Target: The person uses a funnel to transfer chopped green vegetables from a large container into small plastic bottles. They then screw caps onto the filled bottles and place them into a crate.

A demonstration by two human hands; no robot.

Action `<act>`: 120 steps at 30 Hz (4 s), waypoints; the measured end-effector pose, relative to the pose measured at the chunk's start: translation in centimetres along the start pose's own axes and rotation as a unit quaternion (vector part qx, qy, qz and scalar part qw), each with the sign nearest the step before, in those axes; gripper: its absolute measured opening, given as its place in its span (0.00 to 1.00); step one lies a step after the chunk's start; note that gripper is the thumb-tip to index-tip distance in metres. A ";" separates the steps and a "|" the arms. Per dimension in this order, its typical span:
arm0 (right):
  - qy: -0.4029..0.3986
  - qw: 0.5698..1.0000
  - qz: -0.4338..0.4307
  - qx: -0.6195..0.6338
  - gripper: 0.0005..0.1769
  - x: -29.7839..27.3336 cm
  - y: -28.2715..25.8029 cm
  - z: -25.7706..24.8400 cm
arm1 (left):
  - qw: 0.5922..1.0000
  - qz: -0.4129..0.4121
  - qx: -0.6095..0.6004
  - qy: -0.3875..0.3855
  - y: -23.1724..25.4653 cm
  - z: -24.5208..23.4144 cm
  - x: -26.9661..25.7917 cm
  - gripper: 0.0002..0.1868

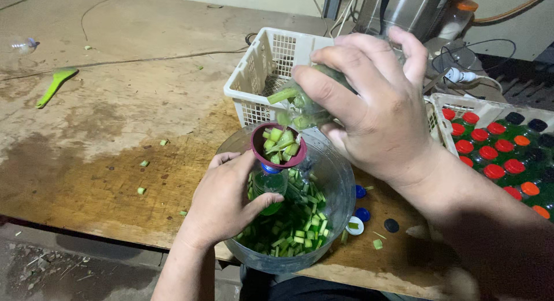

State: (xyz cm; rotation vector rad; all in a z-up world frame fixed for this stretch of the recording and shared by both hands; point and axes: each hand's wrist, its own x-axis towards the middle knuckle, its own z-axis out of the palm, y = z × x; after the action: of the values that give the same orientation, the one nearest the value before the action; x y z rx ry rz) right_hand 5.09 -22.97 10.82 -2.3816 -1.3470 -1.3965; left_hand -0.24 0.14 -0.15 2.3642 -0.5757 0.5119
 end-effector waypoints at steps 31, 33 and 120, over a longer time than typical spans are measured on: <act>0.013 0.998 -0.069 -0.005 0.18 0.7 -0.3 -0.7 | 1.000 -0.012 -0.004 0.002 0.3 0.0 0.0 0.40; 0.010 0.997 -0.073 -0.010 0.17 0.8 -0.3 -0.8 | 1.000 -0.018 -0.004 -0.003 0.2 0.0 0.0 0.40; -0.492 0.757 0.020 0.430 0.45 -3.5 -1.7 6.3 | 0.992 -0.051 -0.010 0.119 -2.2 0.6 1.2 0.37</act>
State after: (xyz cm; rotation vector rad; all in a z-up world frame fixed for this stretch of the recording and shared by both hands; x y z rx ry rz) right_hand 7.37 -21.36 3.96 -2.3051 -1.5154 0.6496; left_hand 2.05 0.95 -1.11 2.2584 -0.3477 0.7249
